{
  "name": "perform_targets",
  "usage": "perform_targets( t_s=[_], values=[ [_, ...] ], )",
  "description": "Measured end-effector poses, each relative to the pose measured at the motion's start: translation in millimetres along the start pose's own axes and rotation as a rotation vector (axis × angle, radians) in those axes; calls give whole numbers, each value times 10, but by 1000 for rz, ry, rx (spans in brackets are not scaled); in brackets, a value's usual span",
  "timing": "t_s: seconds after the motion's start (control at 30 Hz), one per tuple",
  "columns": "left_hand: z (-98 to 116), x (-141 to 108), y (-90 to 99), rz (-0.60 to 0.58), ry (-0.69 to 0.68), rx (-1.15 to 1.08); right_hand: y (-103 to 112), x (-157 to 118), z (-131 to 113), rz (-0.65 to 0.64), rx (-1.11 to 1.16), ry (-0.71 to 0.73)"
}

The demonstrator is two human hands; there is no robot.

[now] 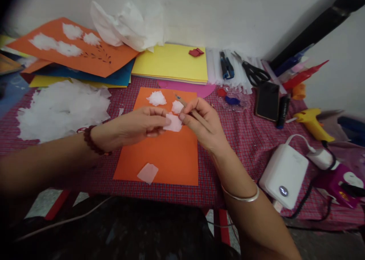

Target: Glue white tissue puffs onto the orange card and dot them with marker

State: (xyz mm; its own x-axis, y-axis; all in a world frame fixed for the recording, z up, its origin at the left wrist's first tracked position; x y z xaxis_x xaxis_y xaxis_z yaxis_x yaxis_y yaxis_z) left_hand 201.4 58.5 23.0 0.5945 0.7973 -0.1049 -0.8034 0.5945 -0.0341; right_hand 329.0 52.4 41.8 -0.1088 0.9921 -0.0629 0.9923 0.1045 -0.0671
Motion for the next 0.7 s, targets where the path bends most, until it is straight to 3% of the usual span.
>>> perform_targets(
  t_s=[0.17,0.3,0.37,0.47,0.57,0.7],
  values=[
    [446,262,64,-84,-302,416,88,23,-45,64,16,34],
    [551,452,49,-157,-470,653,202,14,-126,164,-83,83],
    [547,534,17,-206,-574,812,297,29,-120,229,-64,73],
    [430,593,-90,-371,-701,1075,429,77,-58,298,29,45],
    [273,608,-93,-474,-706,1259,454,133,-5,291,45,34],
    [152,558,-99,-575,-662,1303,401,164,62,270,-26,17]
  ],
)
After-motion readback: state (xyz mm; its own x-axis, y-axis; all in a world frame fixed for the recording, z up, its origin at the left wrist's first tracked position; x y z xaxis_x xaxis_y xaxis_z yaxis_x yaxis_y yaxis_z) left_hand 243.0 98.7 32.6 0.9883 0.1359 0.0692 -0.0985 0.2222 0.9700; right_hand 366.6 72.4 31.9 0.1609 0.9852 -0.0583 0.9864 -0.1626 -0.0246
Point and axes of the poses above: each hand's wrist, its own x-axis towards the middle knuckle, its own y-axis out of the back of the hand, z = x × y, the point moved 10 cm from there along x, towards the middle knuckle, and after that the axes turned 14 degrees about -y, right-handed, at the moved point
